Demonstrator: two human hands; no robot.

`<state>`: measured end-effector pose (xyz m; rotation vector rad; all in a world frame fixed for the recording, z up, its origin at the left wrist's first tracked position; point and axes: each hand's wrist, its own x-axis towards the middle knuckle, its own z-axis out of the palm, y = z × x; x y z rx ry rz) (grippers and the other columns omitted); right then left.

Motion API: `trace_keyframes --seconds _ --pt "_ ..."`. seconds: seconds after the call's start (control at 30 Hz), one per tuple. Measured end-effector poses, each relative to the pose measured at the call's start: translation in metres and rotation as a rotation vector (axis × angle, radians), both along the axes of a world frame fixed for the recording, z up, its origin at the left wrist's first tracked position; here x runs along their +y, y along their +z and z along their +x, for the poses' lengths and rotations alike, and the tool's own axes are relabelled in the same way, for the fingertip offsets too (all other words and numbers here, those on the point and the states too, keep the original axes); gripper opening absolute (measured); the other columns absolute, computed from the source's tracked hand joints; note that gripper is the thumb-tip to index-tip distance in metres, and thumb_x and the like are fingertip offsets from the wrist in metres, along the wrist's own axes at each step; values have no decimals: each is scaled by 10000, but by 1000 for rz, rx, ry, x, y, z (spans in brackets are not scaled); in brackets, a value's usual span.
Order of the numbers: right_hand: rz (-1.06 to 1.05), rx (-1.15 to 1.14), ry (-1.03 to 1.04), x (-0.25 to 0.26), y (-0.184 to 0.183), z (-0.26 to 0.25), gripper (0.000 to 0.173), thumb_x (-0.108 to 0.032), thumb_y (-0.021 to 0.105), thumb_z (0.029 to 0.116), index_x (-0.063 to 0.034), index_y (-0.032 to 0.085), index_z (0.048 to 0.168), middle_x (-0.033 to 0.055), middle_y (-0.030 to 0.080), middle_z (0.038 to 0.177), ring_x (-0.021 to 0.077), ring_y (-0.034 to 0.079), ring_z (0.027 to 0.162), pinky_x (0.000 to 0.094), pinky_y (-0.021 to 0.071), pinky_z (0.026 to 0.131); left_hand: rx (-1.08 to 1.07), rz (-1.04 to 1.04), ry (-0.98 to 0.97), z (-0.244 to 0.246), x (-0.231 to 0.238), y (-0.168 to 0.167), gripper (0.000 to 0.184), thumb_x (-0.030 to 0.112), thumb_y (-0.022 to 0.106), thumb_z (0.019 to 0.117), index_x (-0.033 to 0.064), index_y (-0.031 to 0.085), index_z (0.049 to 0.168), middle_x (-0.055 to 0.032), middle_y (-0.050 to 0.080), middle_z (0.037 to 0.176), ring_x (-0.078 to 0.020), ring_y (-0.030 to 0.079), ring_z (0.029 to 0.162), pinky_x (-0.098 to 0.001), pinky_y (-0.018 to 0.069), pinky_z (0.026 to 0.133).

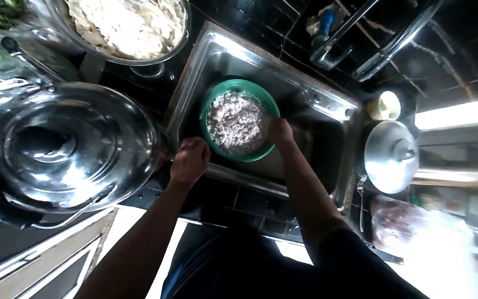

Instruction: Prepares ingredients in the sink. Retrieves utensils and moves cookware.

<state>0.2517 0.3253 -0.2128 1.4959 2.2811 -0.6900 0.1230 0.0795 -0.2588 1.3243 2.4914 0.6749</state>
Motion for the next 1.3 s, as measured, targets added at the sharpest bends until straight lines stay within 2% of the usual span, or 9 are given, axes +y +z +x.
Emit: trace_keyframes --seconds 0.2,0.33,0.5,0.63,0.83,0.93,1.03,1.17,1.3 --pt "-80 -116 184 -23 -67 -19 622 -118 531 1006 -277 389 1590 235 656 1287 446 653 1140 641 540 877 14 13 -2 -1 -1 -3 230 171 562 1029 4 716 1063 -172 688 1233 -368 635 1223 -539 534 993" --pt "-89 -142 206 -28 -22 -15 395 -159 561 1016 -87 600 1402 237 640 1312 447 627 1185 657 513 920 -28 -29 5 -2 -1 2 249 183 557 1038 5 712 1119 -173 675 1274 -374 620 1249 -548 526 1005" --pt "-14 80 -22 7 -26 -27 458 -160 528 1019 -194 570 1474 191 657 1328 419 641 1187 656 513 935 -28 -23 -2 -3 -1 1 241 183 562 1035 16 717 1114 -163 683 1256 -351 611 1266 -531 514 1032" --pt "-109 110 45 -8 -50 -52 428 -146 546 1017 -107 575 1442 244 632 1332 445 610 1218 659 491 970 -34 -31 -9 -2 0 3 237 174 567 1032 6 717 1105 -173 684 1254 -362 612 1264 -533 507 1041" --pt "-51 -226 429 -76 -38 -28 725 -113 552 1009 -320 254 1637 248 574 1356 456 662 1038 619 550 810 -41 -59 -25 -2 -1 1 244 184 562 1040 7 711 1117 -165 676 1272 -360 602 1276 -533 506 1040" --pt "-38 -296 411 -63 -42 16 642 -125 570 1004 -291 372 1592 228 639 1291 458 662 1058 632 540 805 -38 -53 -14 -2 -1 0 247 194 554 1042 16 715 1102 -154 677 1273 -347 600 1281 -521 504 1047" --pt "-34 -277 268 -39 -18 30 397 -169 555 1023 -150 596 1417 234 667 1252 454 655 1104 648 528 862 -24 -23 -17 -3 -2 -2 249 194 553 1043 12 715 1094 -161 684 1253 -354 613 1261 -526 518 1024" --pt "70 -84 203 -42 -12 35 446 -192 509 1056 -309 548 1485 190 708 1195 434 693 1023 641 547 811 -30 -27 -6 -1 -1 -1 231 177 556 1041 17 713 1098 -161 682 1254 -350 621 1248 -531 523 1017" --pt "-60 -283 262 -50 -47 43 439 -122 554 1002 -169 560 1438 196 645 1306 427 666 1095 638 542 825 -15 -35 -14 -1 -2 -1 221 173 566 1036 15 711 1091 -169 678 1254 -355 618 1250 -531 520 1025"
